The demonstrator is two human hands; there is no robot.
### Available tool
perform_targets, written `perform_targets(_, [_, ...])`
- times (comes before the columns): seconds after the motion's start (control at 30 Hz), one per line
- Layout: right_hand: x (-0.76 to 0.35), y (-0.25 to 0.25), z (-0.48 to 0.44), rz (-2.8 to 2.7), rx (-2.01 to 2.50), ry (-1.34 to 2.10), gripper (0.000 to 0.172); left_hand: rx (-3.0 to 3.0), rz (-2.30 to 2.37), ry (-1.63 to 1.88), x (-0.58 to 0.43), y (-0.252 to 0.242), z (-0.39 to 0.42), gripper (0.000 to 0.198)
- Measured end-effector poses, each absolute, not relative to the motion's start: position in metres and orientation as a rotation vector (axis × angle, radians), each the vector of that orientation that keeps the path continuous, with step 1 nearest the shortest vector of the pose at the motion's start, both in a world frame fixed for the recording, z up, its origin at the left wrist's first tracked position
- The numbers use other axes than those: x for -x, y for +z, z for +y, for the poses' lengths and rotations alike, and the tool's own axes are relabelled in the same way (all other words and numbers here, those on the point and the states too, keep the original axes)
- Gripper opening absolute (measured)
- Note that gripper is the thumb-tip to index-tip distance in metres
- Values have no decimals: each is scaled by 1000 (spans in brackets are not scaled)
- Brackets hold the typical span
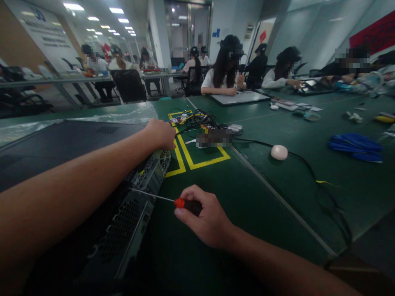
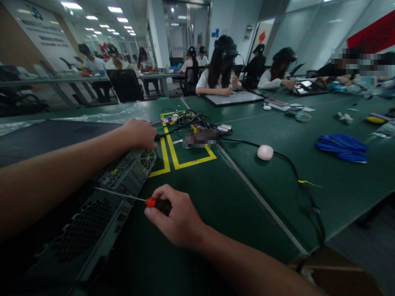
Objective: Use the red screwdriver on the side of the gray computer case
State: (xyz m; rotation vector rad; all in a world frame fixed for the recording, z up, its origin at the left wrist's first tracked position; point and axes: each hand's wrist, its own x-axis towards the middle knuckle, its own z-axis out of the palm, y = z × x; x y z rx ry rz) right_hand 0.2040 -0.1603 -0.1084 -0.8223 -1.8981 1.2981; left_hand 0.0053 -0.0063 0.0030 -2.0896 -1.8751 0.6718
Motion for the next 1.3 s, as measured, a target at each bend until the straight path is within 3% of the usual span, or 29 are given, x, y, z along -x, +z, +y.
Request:
perform_targets(0.53, [-205, -109, -159, -1930, 873, 1123, 14, 2103, -1857, 679, -3, 1, -4, 62])
perform_targets(0.67, [-203, -112, -158, -1925, 817, 1189, 24, 2097, -1859, 694, -5, 2, -6, 62])
perform_targets(0.9, [-203, -110, -160, -1844, 870, 1314, 25, 2110, -1847, 688, -4, 1, -5, 64])
perform_targets(1.07, [-204, -106, -160, -1863, 840, 1294, 15, 2118, -1854, 681, -2, 0, -2, 65])
perform_targets(1.3, [-202, -109, -160, -1834, 823, 1306, 14, 2105, -1889, 671, -4, 2, -6, 62])
